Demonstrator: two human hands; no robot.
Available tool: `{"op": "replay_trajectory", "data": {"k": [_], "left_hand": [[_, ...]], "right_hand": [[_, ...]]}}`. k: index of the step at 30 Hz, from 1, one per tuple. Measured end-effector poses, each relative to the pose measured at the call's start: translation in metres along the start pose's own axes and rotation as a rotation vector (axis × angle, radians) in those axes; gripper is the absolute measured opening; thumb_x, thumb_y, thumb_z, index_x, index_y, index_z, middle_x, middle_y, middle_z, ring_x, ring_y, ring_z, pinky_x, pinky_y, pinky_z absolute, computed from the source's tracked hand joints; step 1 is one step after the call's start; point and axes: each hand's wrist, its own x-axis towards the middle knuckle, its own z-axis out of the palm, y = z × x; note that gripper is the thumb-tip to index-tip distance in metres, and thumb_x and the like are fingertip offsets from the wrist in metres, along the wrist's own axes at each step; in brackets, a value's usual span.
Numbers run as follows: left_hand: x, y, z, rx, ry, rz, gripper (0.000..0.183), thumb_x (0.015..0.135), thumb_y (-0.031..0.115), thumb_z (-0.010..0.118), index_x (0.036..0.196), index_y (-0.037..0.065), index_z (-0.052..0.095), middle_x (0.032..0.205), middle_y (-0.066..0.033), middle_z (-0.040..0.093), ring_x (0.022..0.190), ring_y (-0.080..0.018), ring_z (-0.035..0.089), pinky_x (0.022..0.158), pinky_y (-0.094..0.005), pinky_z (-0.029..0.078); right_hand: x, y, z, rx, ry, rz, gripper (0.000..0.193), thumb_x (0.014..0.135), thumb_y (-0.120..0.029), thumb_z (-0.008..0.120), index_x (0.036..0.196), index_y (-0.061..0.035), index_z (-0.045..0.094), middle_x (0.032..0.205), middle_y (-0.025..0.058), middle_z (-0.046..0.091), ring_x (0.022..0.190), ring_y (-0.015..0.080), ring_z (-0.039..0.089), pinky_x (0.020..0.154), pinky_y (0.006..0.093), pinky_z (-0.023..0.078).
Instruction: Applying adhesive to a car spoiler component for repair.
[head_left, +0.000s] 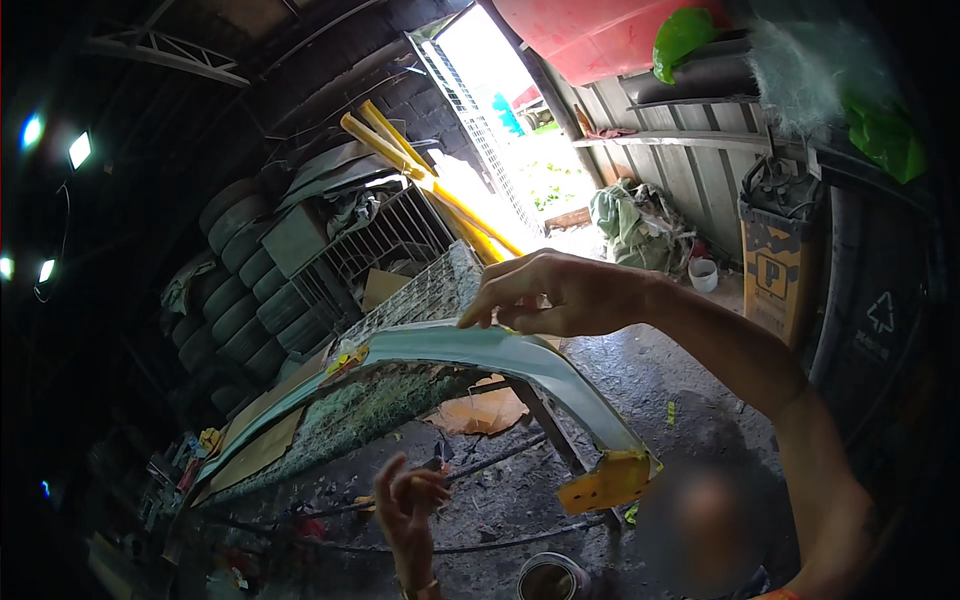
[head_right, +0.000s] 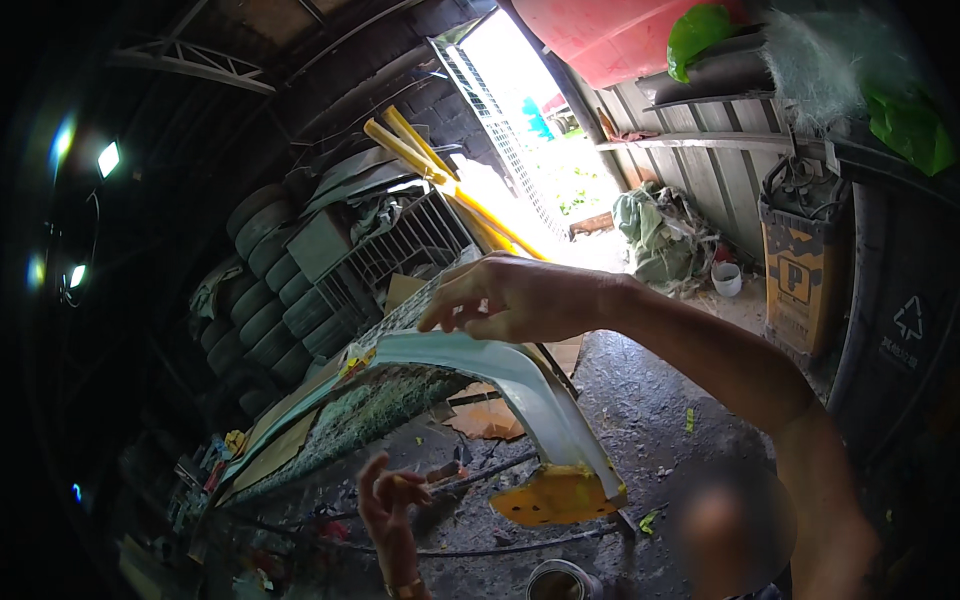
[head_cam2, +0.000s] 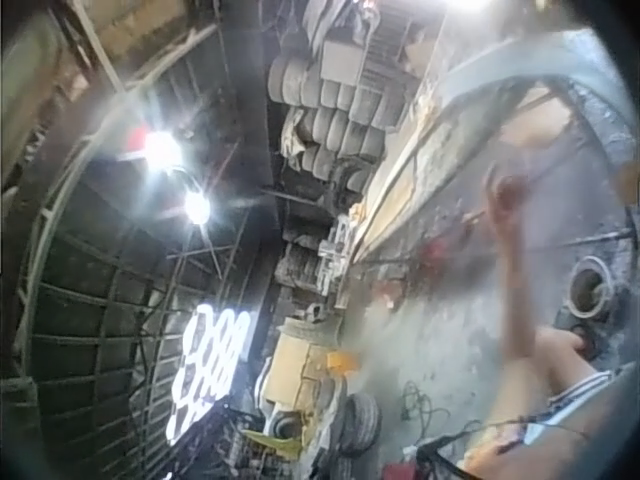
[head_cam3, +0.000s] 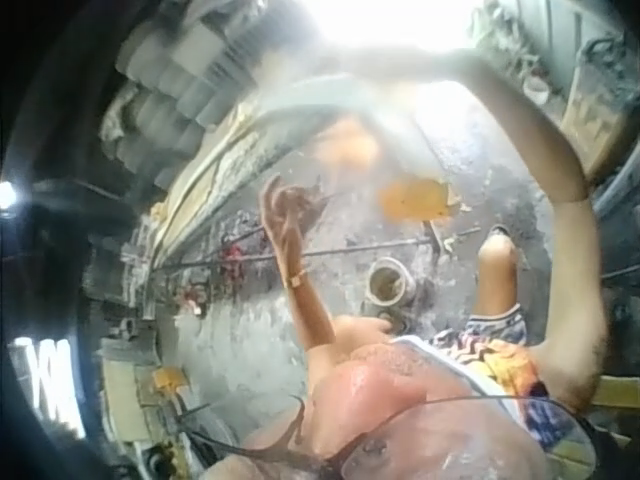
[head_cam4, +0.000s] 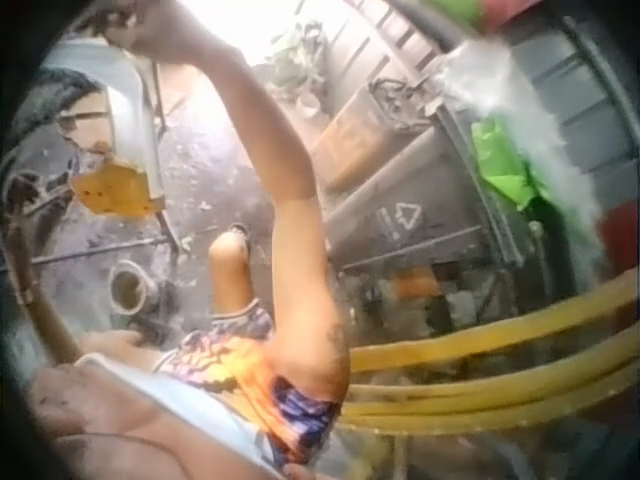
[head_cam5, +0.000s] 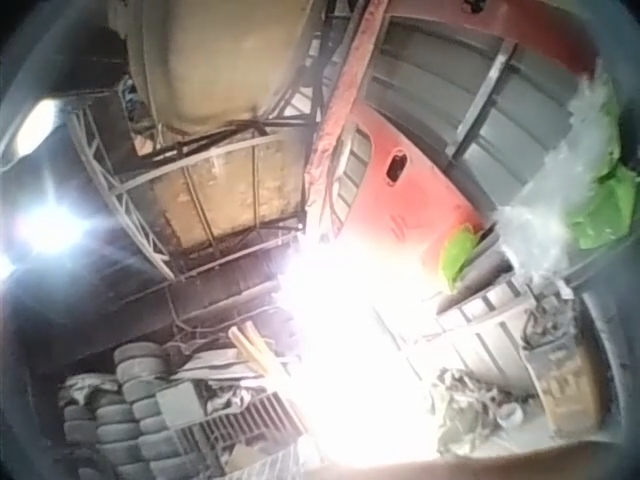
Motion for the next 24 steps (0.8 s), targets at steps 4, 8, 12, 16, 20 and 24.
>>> {"op": "replay_trajectory", "data": {"k": [4, 8, 12, 16, 20, 24], "left_hand": [[0.086, 0.087, 0.057, -0.04, -0.103, 0.28, 0.06, 0.1, 0.026, 0.054, 0.149, 0.007, 0.025, 0.079, -0.011, 0.069, 0.056, -0.0118, 0.061, 0.056, -0.0239, 0.05], [0.123, 0.122, 0.091, -0.005, -0.116, 0.427, 0.063, 0.1, 0.027, 0.052, 0.151, 0.006, 0.021, 0.075, -0.0113, 0.069, 0.056, -0.011, 0.063, 0.054, -0.0233, 0.052], [0.135, 0.126, 0.109, 0.025, -0.181, 0.458, 0.062, 0.101, 0.027, 0.051, 0.15, 0.006, 0.021, 0.074, -0.0114, 0.069, 0.057, -0.0112, 0.064, 0.055, -0.0228, 0.053], [0.148, 0.12, 0.119, -0.05, -0.199, 0.445, 0.055, 0.101, 0.032, 0.052, 0.144, 0.004, 0.033, 0.068, -0.0068, 0.065, 0.052, -0.0085, 0.059, 0.048, -0.0207, 0.046], [0.164, 0.107, 0.117, -0.125, -0.276, 0.352, 0.033, 0.101, 0.033, 0.052, 0.116, 0.004, 0.057, 0.066, -0.0005, 0.056, 0.052, -0.005, 0.05, 0.046, -0.0201, 0.038], [0.166, 0.108, 0.121, -0.248, -0.296, 0.213, 0.028, 0.098, 0.031, 0.059, 0.098, 0.003, 0.062, 0.068, -0.001, 0.057, 0.056, -0.0045, 0.05, 0.048, -0.0212, 0.04]], "right_hand": [[0.015, -0.01, 0.007, -0.035, -0.027, -0.157, 0.027, 0.094, -0.018, 0.063, 0.119, -0.0093, 0.066, 0.097, 0.0054, 0.063, 0.081, 0.0126, 0.061, 0.069, 0.0272, 0.05], [0.023, -0.016, 0.0, 0.087, 0.159, -0.205, 0.023, 0.09, -0.021, 0.068, 0.106, -0.0051, 0.072, 0.086, 0.0071, 0.065, 0.08, 0.015, 0.061, 0.07, 0.0297, 0.051], [0.022, -0.019, -0.005, 0.113, 0.272, -0.147, 0.02, 0.09, -0.023, 0.069, 0.098, -0.0049, 0.073, 0.087, 0.0055, 0.066, 0.077, 0.0138, 0.063, 0.07, 0.03, 0.051], [0.022, 0.0, -0.006, 0.274, 0.317, -0.156, 0.021, 0.09, -0.025, 0.069, 0.096, -0.0051, 0.072, 0.085, 0.0054, 0.065, 0.077, 0.0135, 0.063, 0.07, 0.0309, 0.051], [0.022, 0.012, -0.007, 0.311, 0.365, -0.207, 0.021, 0.091, -0.028, 0.069, 0.097, -0.008, 0.072, 0.087, 0.0036, 0.062, 0.081, 0.0135, 0.062, 0.069, 0.0312, 0.05], [0.019, 0.024, -0.01, 0.136, 0.455, -0.316, 0.017, 0.092, -0.025, 0.067, 0.099, -0.0103, 0.072, 0.09, 0.0021, 0.058, 0.084, 0.0133, 0.061, 0.068, 0.0309, 0.05]]}}
